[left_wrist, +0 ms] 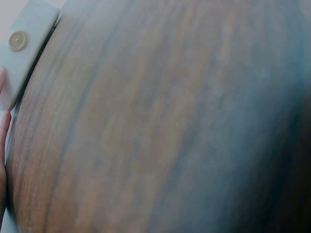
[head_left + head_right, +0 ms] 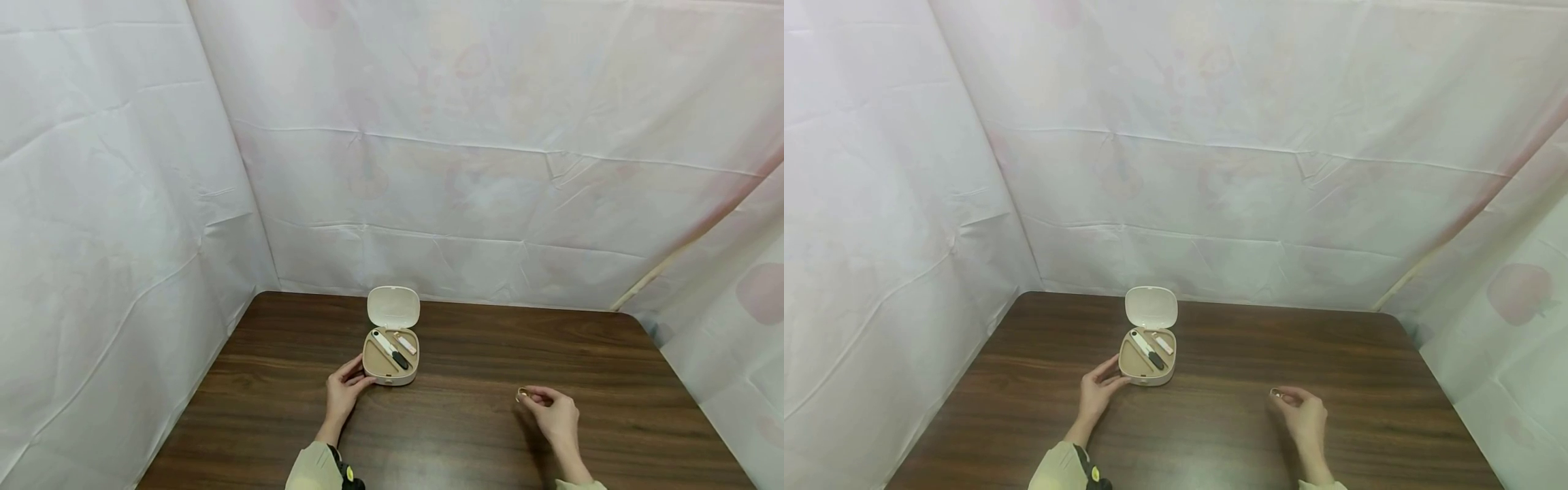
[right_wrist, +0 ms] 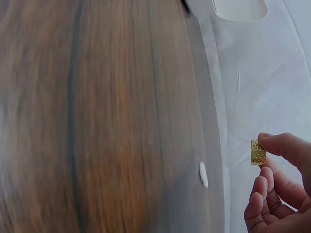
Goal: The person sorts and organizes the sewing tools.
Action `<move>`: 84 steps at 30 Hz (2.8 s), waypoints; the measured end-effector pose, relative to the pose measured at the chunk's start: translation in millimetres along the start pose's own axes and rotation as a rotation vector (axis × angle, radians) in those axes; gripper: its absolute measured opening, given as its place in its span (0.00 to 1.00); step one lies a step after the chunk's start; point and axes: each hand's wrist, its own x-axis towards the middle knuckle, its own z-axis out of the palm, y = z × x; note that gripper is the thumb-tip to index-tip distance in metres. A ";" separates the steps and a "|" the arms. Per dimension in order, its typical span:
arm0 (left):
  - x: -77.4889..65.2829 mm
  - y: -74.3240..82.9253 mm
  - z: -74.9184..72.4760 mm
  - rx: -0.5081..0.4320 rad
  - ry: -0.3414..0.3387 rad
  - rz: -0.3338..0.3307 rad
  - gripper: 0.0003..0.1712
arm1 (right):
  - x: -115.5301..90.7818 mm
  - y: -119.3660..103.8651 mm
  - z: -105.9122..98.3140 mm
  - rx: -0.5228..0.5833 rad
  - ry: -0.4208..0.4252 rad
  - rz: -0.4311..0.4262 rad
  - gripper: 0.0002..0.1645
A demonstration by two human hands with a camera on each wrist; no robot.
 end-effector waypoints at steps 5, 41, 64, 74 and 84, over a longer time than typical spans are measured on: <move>0.7 0.2 0.4 -0.003 -0.007 -0.003 0.30 | -1.6 -8.2 9.4 0.022 -0.022 -0.041 0.10; -0.6 2.5 0.1 0.018 -0.002 -0.024 0.29 | -27.1 -73.7 81.4 0.181 -0.242 -0.305 0.09; -0.1 4.6 0.8 0.019 -0.010 -0.019 0.29 | -21.3 -118.5 122.8 0.282 -0.305 -0.458 0.08; 1.9 4.8 0.0 0.011 -0.018 -0.010 0.29 | -19.3 -131.1 149.9 0.276 -0.319 -0.551 0.09; 2.1 7.2 0.1 0.013 -0.015 0.006 0.29 | -18.4 -144.8 167.4 0.263 -0.357 -0.561 0.09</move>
